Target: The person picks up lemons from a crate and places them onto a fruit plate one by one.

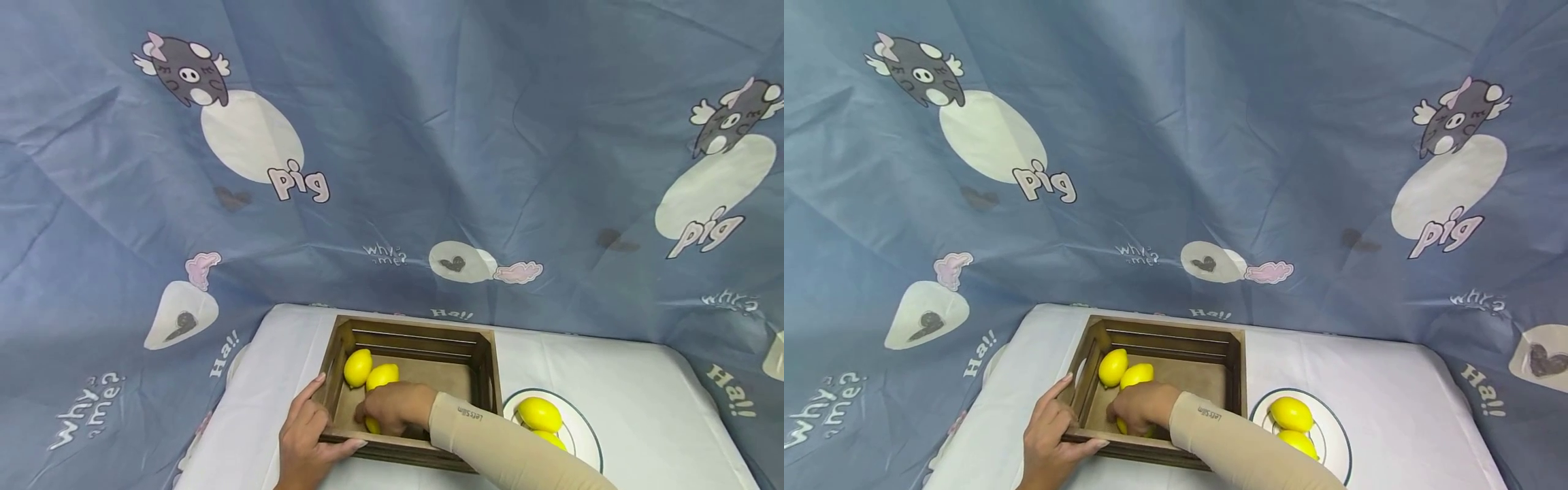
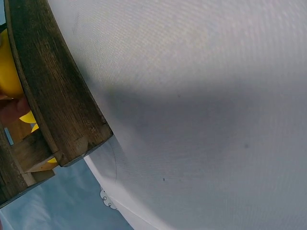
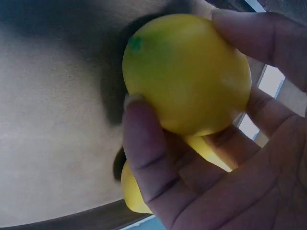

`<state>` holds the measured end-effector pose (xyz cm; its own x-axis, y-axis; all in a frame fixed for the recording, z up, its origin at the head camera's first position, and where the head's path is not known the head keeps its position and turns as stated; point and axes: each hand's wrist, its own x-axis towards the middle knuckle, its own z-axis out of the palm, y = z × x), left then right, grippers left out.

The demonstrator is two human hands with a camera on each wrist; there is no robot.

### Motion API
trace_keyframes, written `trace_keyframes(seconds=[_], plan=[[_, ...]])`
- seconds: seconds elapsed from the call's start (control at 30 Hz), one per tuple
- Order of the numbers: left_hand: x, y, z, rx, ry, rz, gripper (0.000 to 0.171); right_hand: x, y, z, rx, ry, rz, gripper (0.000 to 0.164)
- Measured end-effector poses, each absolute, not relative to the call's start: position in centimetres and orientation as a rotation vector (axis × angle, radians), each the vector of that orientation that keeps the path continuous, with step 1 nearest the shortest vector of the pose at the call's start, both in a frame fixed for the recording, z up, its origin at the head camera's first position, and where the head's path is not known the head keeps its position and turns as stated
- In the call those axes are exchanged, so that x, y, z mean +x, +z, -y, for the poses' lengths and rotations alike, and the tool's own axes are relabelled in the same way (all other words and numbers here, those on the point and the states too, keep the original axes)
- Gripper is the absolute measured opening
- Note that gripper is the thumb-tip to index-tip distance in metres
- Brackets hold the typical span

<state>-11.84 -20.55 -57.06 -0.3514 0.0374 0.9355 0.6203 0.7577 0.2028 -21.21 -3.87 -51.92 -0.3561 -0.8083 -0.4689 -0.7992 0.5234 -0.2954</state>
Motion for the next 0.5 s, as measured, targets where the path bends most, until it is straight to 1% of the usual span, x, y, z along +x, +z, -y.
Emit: trace_keyframes(seconds=[0.33,0.4,0.5], plan=[[-11.8,-56.9,20.3,-0.503,-0.662,1.833,0.070,-21.0,-51.4,3.7,-1.232,0.047,-2.270,0.057],[-11.9,-57.0,20.4,-0.503,-0.662,1.836,0.069,-21.1,-51.2,3.7,-1.210,0.046,-2.272,0.056],[-11.9,-57.1,20.5,-0.509,-0.666,1.831,0.068,-21.3,-50.9,3.7,-1.193,0.008,-2.273,0.049]])
